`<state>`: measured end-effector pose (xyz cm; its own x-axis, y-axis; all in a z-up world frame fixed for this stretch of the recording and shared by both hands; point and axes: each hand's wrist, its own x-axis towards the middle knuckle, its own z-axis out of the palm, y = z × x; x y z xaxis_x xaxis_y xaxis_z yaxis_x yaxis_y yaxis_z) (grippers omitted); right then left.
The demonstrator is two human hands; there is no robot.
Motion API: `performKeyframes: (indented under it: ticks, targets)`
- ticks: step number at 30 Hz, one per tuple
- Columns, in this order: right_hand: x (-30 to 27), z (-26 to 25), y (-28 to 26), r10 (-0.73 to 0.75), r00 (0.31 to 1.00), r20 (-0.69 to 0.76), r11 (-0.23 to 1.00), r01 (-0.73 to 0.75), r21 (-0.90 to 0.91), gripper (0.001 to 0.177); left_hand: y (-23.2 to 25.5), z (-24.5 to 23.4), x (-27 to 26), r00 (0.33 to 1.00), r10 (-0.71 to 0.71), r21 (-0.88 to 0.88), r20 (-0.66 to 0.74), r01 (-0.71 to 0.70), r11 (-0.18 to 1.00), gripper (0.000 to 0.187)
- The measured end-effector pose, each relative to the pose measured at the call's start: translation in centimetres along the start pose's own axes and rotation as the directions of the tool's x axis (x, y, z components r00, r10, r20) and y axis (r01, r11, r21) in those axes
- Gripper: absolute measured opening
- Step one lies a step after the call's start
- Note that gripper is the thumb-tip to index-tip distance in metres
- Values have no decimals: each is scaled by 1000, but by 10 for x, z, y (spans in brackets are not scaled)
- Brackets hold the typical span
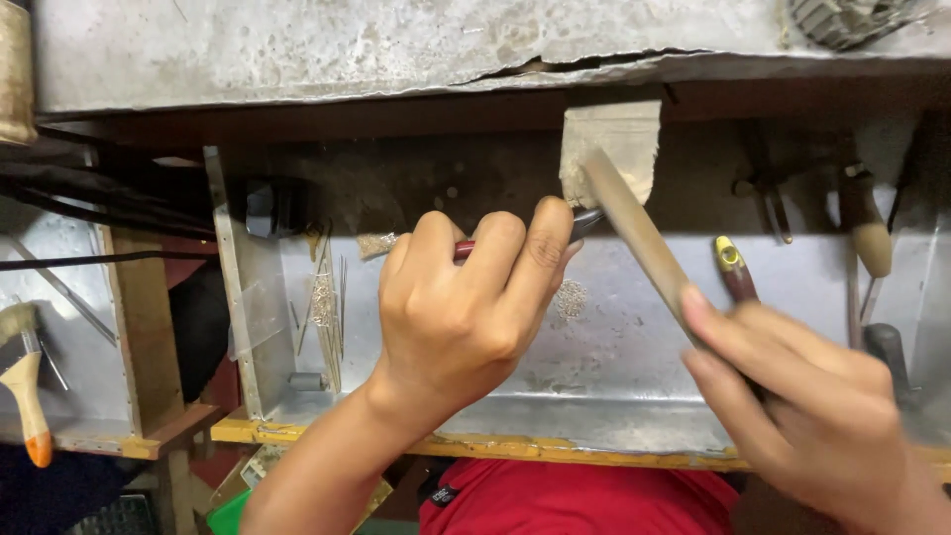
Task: The person is using a hand file to smooth and shape small metal jewelry components held in place with pliers at a workbench.
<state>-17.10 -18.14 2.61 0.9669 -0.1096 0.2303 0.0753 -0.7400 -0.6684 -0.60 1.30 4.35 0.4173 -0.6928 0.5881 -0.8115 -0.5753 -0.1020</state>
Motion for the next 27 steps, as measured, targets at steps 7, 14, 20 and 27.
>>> performKeyframes:
  ticks: [7, 14, 20, 27]
  targets:
    - [10, -14, 16, 46, 998, -51, 992, -52, -112, 54, 5, 0, -3, 999, -47, -24, -11, 47, 999, 23]
    - [41, 18, 13, 225, 968, -110, 795, -117, 596, 22, 10, -13, -2, 951, -159, -572, 264, 287, 769, 16]
    - [32, 29, 30, 120, 989, -90, 751, -31, 659, 15, 22, -20, -1, 838, -56, -804, 543, 537, 255, 19]
    - [22, 32, 35, 183, 980, -76, 626, -57, 778, 16, 35, -19, -6, 818, -80, -798, 570, 574, 184, 25]
